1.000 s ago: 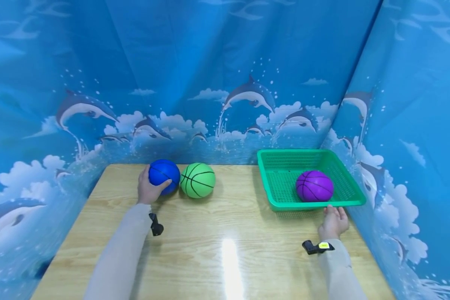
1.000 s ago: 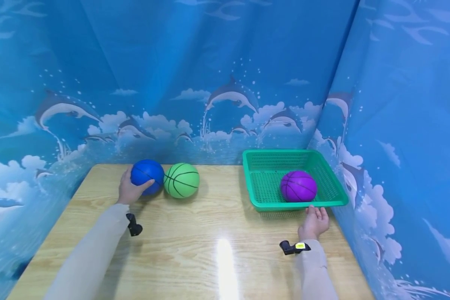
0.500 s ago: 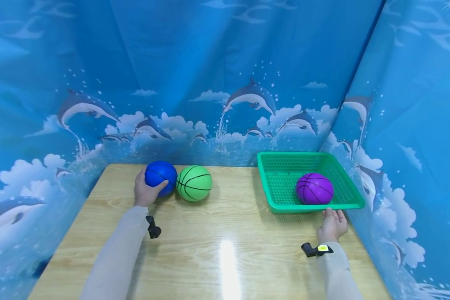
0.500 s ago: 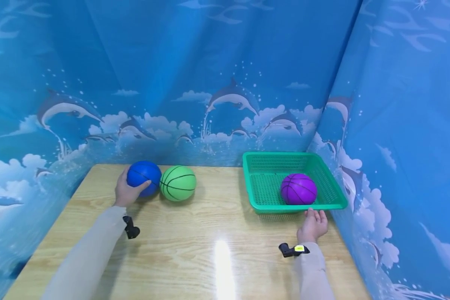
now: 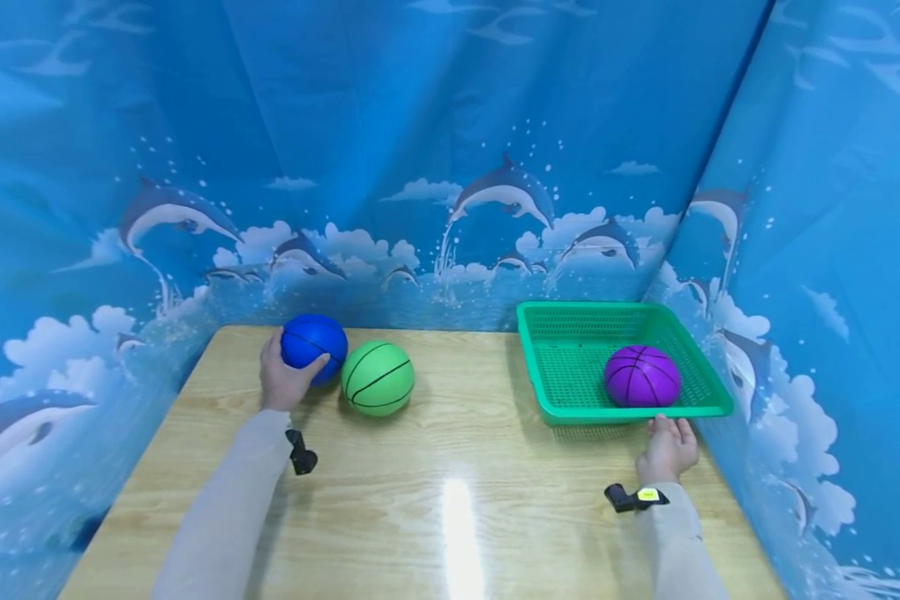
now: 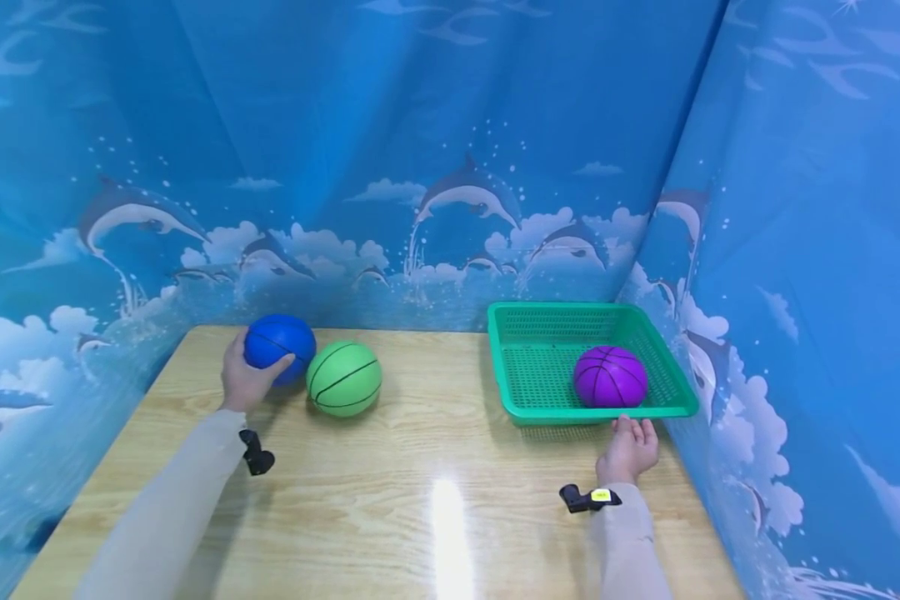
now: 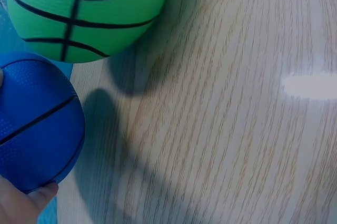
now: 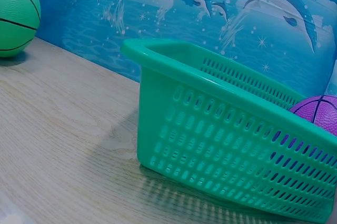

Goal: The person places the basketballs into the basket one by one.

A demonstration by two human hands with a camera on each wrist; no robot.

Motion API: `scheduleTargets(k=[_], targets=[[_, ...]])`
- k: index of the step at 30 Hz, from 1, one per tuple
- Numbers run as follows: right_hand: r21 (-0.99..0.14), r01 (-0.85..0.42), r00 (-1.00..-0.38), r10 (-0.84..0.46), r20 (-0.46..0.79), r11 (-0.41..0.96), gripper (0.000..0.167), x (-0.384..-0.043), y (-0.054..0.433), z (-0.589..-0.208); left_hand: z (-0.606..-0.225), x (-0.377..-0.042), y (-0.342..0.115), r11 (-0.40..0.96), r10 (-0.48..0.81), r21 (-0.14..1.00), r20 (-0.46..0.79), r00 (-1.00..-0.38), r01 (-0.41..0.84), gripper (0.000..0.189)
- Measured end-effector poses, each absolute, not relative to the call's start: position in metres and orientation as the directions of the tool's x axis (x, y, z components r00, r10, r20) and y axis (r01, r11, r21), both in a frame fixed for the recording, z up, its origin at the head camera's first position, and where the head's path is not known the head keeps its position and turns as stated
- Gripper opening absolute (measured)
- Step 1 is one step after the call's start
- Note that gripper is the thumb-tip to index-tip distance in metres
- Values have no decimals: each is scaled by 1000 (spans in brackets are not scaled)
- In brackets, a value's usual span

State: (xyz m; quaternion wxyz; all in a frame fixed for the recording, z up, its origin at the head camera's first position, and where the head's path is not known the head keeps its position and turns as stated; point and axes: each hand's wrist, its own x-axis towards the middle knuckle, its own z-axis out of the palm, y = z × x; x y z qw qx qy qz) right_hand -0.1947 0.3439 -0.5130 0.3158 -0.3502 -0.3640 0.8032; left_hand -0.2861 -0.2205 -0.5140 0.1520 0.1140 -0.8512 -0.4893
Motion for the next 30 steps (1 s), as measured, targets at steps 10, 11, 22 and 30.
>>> scheduleTargets(k=[10,11,22,30], targets=[[-806,-247,-560,758,-334,-538,64,-195,344,-513,-508,-285,-223,469,-384,882,156,-910,-47,99],[-809,-243,-561,758,-332,-535,64,-195,344,-513,-506,-285,-223,464,-388,885,158,-908,-45,99],[-789,-288,-558,765,-323,-543,63,-196,344,-514,-483,-289,-218,424,-408,905,214,-888,24,98],[-788,-293,-555,767,-321,-542,63,-197,344,-514,-451,-294,-193,431,-355,893,298,-886,128,95]])
